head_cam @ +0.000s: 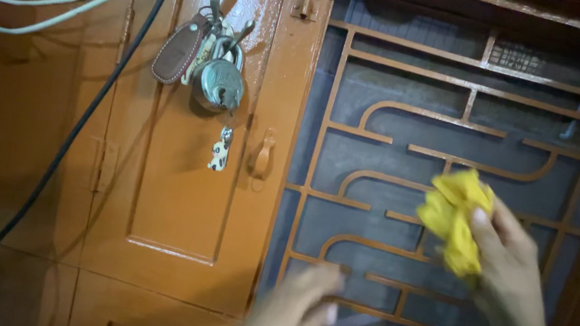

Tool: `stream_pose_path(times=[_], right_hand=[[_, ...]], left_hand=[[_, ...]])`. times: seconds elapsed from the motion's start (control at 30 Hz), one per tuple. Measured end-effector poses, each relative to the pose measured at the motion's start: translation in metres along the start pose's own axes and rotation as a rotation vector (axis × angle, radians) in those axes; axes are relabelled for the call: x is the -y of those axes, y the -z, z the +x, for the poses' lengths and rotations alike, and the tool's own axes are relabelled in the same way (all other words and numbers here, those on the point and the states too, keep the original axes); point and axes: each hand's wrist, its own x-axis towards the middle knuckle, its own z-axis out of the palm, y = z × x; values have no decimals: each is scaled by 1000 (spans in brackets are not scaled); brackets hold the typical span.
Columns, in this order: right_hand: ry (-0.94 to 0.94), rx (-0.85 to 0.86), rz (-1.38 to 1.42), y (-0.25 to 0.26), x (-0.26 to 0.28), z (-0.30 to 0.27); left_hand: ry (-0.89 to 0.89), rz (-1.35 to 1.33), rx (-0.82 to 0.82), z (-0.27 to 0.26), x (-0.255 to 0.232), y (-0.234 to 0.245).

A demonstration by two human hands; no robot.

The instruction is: The person wipes the metal grill of a window using a yellow cloth, periodically dipping the cloth into a blue bucket of water to rinse it.

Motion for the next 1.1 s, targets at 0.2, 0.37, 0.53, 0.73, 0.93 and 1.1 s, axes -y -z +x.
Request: stream_pose_path(times=[0.2, 0.37, 0.53, 0.73, 0.93, 1.1], right_hand=[[230, 119, -322, -46, 30, 34], [392, 143, -508, -65, 38, 66], [670, 120, -780, -92, 46, 98], [883, 169, -820, -117, 48, 141], [1012, 169, -985, -150, 40, 155], [891, 81, -895, -136, 33, 164]], left_hand=[[-105, 501, -411, 122, 33, 18], [-17, 382, -631, 177, 63, 24], [252, -8, -860, 227, 94, 11], [177, 16, -899, 235, 125, 5], [88, 66, -863, 227, 122, 6], [-71, 587, -680, 214, 113, 2]])
